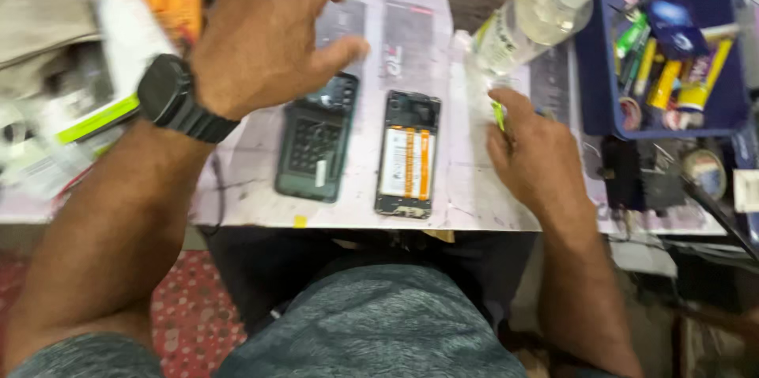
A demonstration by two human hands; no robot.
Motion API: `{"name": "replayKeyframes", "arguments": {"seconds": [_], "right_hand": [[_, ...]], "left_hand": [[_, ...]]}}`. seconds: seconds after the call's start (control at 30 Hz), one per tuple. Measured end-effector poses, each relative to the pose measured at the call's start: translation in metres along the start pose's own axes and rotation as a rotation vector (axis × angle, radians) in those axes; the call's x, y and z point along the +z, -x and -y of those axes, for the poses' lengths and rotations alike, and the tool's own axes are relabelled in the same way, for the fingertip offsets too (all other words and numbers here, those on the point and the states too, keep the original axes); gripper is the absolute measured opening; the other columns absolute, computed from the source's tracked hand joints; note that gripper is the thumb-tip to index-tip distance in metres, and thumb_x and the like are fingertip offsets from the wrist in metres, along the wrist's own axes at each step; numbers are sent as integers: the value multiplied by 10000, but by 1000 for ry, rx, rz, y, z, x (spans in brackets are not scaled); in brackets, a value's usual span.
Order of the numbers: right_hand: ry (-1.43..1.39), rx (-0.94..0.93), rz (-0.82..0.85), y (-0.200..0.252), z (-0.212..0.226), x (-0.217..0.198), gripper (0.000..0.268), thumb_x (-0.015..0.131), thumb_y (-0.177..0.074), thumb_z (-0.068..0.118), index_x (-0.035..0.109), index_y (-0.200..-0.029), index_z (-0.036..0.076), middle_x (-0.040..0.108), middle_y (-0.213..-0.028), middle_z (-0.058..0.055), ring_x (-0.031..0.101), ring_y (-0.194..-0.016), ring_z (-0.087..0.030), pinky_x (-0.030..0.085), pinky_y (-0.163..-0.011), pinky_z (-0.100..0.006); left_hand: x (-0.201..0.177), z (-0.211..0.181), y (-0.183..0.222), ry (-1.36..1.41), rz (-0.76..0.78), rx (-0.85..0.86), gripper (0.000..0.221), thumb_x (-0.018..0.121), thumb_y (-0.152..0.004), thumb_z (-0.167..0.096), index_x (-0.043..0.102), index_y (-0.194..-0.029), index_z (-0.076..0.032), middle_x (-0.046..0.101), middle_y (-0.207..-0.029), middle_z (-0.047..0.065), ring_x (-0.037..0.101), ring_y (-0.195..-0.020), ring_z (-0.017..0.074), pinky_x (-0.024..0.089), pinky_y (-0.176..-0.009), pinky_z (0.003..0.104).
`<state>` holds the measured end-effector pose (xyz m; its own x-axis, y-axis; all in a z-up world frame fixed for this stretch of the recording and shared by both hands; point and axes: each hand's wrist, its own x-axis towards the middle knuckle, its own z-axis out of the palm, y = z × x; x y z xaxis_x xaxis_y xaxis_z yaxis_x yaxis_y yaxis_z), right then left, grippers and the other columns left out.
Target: The person uses a green screwdriver to remove screws from the internal frame of a disassembled smartphone. They then use a blue plastic tool to pry and adjust components near the battery and camera area. The person handles the phone's back cover and internal parts throughout the process.
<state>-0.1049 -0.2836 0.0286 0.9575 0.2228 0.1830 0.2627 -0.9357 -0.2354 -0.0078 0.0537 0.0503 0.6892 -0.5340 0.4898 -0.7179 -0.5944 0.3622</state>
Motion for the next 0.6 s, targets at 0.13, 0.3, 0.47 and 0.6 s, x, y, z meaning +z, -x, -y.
{"name": "replayKeyframes", "arguments": {"seconds": [0.13,0.3,0.47,0.6], "right_hand": [[98,46,122,6,-11,3,385,683,-942,153,612,-1315,88,694,-797,-218,653,-772,-485,530,-713,-590],[114,24,-48,21,-11,-6,368,732,-914,137,657,-1268,73,702,-931,-219,673,-838,-434,536,-704,-544],[-81,-60,-212,35,-8,-8,311,788,-914,70,691,-1209,43,684,-922,-158,678,-834,-351,548,-729,-457],[-147,-182,-241,39,6,0,295,814,-895,65,701,-1165,33,679,-902,-123,687,-834,-315,563,-749,-425]], "left_hand": [[-31,-19,29,-235,-9,-138,297,739,-947,-254,702,-1149,-40,695,-976,149,672,-873,356,503,-750,490],[-14,-53,68,-278,204,-476,271,740,-868,-266,707,-1019,-43,708,-826,162,691,-783,378,527,-658,507],[7,-54,91,-169,141,-585,404,759,-797,-253,707,-1127,-25,741,-804,137,706,-778,366,532,-655,502],[19,-50,95,-162,105,-620,338,749,-792,-208,735,-1087,-44,748,-800,140,712,-781,364,540,-691,504]]}}
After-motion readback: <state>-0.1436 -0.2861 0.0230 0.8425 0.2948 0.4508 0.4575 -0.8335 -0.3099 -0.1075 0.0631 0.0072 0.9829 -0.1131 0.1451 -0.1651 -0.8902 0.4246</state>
